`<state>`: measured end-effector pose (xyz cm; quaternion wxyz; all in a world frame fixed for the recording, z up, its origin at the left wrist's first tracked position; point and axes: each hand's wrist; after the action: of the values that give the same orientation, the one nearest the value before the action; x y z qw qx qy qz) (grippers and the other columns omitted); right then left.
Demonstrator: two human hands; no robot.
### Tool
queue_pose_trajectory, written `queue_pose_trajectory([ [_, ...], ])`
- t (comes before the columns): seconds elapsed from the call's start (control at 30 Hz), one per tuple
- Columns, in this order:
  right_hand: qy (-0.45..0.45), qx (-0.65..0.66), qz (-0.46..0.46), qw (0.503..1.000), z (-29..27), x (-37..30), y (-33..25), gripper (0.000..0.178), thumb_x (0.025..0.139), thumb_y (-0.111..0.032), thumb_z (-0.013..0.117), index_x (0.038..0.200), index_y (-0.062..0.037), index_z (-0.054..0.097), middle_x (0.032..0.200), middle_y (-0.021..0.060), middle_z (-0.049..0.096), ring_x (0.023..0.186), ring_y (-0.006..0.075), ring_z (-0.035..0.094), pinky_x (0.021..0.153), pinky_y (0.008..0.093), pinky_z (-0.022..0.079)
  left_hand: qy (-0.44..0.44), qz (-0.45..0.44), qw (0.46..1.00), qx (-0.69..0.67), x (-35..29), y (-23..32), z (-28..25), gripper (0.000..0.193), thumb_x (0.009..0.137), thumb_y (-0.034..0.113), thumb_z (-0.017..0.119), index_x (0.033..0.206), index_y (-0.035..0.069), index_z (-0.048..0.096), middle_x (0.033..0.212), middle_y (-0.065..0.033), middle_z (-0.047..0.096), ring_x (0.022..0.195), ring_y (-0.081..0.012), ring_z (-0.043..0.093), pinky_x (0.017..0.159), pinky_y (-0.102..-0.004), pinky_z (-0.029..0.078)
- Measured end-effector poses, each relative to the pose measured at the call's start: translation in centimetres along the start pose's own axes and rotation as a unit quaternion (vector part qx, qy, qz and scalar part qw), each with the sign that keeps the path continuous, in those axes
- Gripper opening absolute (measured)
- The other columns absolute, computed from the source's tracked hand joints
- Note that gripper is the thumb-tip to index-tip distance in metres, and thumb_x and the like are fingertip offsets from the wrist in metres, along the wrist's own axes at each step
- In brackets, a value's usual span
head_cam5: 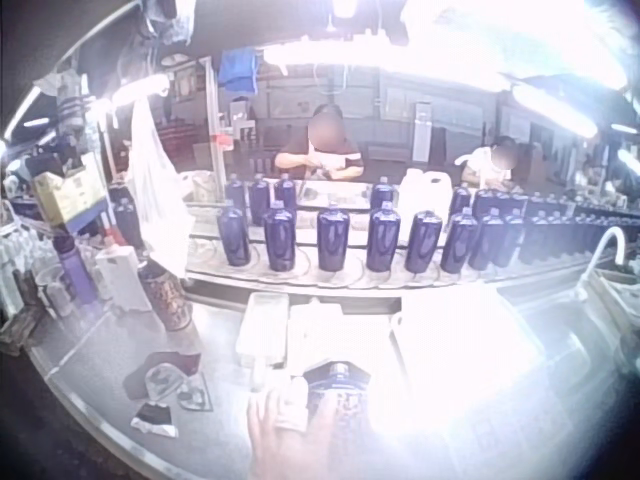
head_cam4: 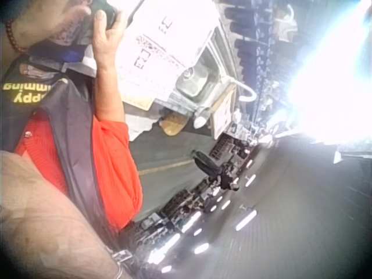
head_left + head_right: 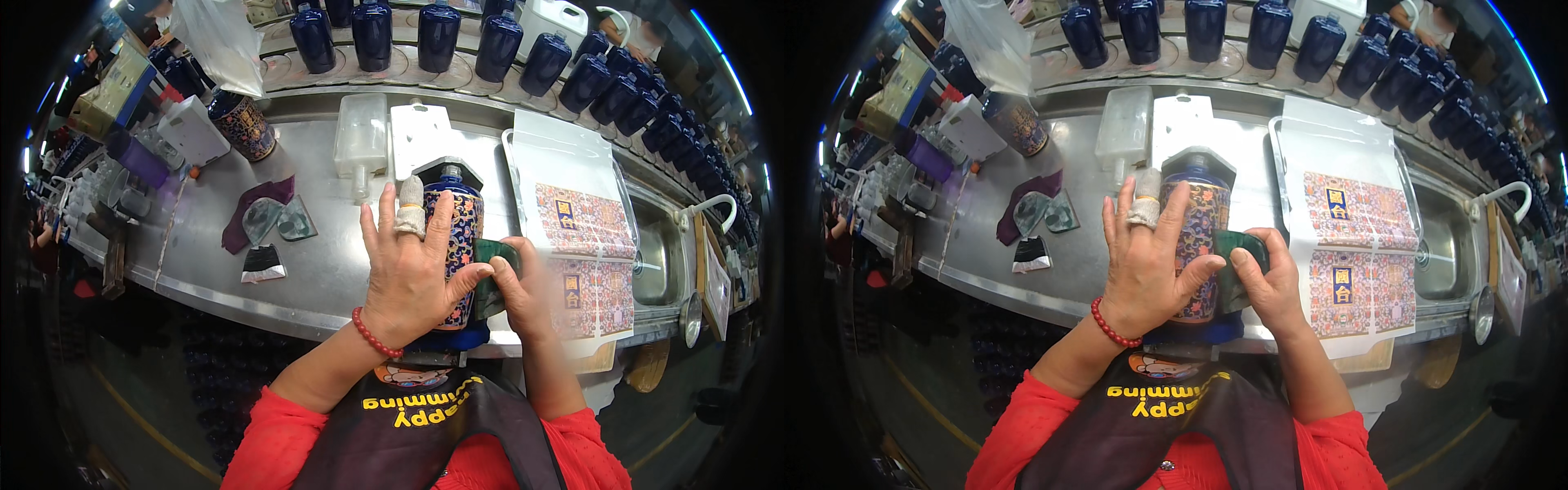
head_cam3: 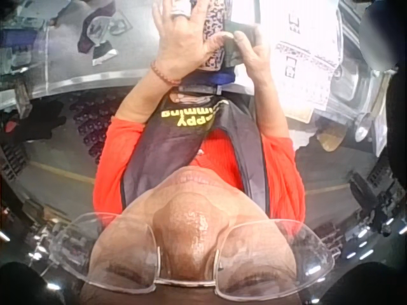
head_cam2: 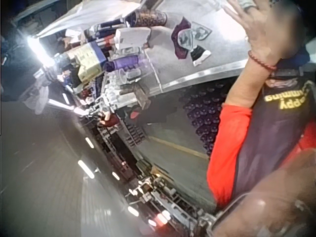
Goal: The person applies decorative stickers to blue cylindrical containers. They peel a sticker from a sheet, position it on the container, and smooth it with a green squeegee tool. The process is repeated for multiple containers on a stainless steel workbench.
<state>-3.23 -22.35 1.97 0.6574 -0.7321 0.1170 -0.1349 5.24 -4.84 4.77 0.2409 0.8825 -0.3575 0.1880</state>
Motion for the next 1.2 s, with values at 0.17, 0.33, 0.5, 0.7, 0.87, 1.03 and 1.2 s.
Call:
queue_pose_trajectory([
  [0.17,0.000,-0.010,0.001,1.000,0.0,-0.1,-0.3,0.024,0.100,-0.020,0.067,0.114,-0.0023,0.058,0.097,0.0018,0.061,0.088,0.0079,0.055,0.077,0.0237,0.048,0.003,0.008,1.000,0.014,0.0,-0.1,0.0,0.094,0.095,0.074,0.042,0.150,-0.002,0.045,0.133,-0.0344,0.055,0.138,-0.0568,0.032,0.109,-0.0752,0.020],
  [0.33,0.003,0.001,-0.008,1.000,0.1,-0.1,-0.3,0.024,0.100,-0.020,0.067,0.114,-0.0025,0.058,0.095,0.0009,0.060,0.086,0.0074,0.054,0.077,0.0232,0.048,-0.003,-0.005,1.000,-0.005,-0.1,-0.5,0.1,0.093,0.095,0.073,0.043,0.152,-0.001,0.043,0.128,-0.0332,0.057,0.137,-0.0568,0.033,0.109,-0.0751,0.019],
  [0.5,-0.001,0.024,0.017,1.000,0.1,0.0,0.0,0.023,0.100,-0.019,0.066,0.113,-0.0027,0.058,0.094,0.0005,0.059,0.085,0.0068,0.054,0.075,0.0228,0.047,-0.020,0.008,1.000,-0.013,-0.6,-1.0,0.1,0.098,0.095,0.073,0.045,0.153,-0.004,0.037,0.120,-0.0334,0.060,0.137,-0.0560,0.034,0.109,-0.0748,0.018],
  [0.7,-0.002,0.016,0.010,1.000,0.1,0.0,0.0,0.023,0.100,-0.019,0.067,0.113,-0.0028,0.058,0.094,0.0002,0.059,0.085,0.0065,0.053,0.075,0.0225,0.047,-0.042,-0.030,0.994,-0.095,-0.9,-1.8,0.5,0.108,0.093,0.075,0.045,0.152,-0.014,0.031,0.117,-0.0333,0.061,0.138,-0.0546,0.033,0.110,-0.0731,0.018],
  [0.87,-0.004,0.040,0.020,0.999,0.1,-0.1,0.0,0.024,0.100,-0.020,0.066,0.114,-0.0026,0.057,0.095,0.0004,0.059,0.087,0.0066,0.053,0.077,0.0226,0.047,-0.028,-0.018,0.994,-0.100,-0.9,-1.9,0.9,0.109,0.093,0.075,0.046,0.151,-0.015,0.030,0.116,-0.0316,0.062,0.139,-0.0532,0.032,0.111,-0.0726,0.017],
  [1.03,-0.005,0.037,0.014,0.999,0.1,0.0,0.0,0.025,0.100,-0.020,0.066,0.115,-0.0023,0.057,0.097,0.0012,0.060,0.088,0.0073,0.054,0.078,0.0231,0.048,-0.031,-0.011,0.991,-0.127,-1.2,-1.6,0.8,0.110,0.092,0.077,0.045,0.152,-0.014,0.028,0.131,-0.0321,0.055,0.141,-0.0521,0.030,0.112,-0.0724,0.016],
  [1.2,-0.001,-0.014,0.012,1.000,0.1,0.0,-0.6,0.026,0.100,-0.021,0.066,0.115,-0.0021,0.057,0.096,0.0016,0.060,0.088,0.0076,0.054,0.078,0.0237,0.048,-0.043,0.014,0.992,-0.118,-2.3,-0.6,-0.2,0.108,0.091,0.078,0.043,0.155,-0.008,0.030,0.149,-0.0306,0.043,0.144,-0.0521,0.027,0.112,-0.0740,0.012],
])
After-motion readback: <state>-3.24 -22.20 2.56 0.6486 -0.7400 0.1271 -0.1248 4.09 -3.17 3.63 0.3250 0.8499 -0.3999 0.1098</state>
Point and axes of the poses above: each hand's wrist, its own x-axis towards the middle knuckle, its own z-axis out of the palm, y = z × x
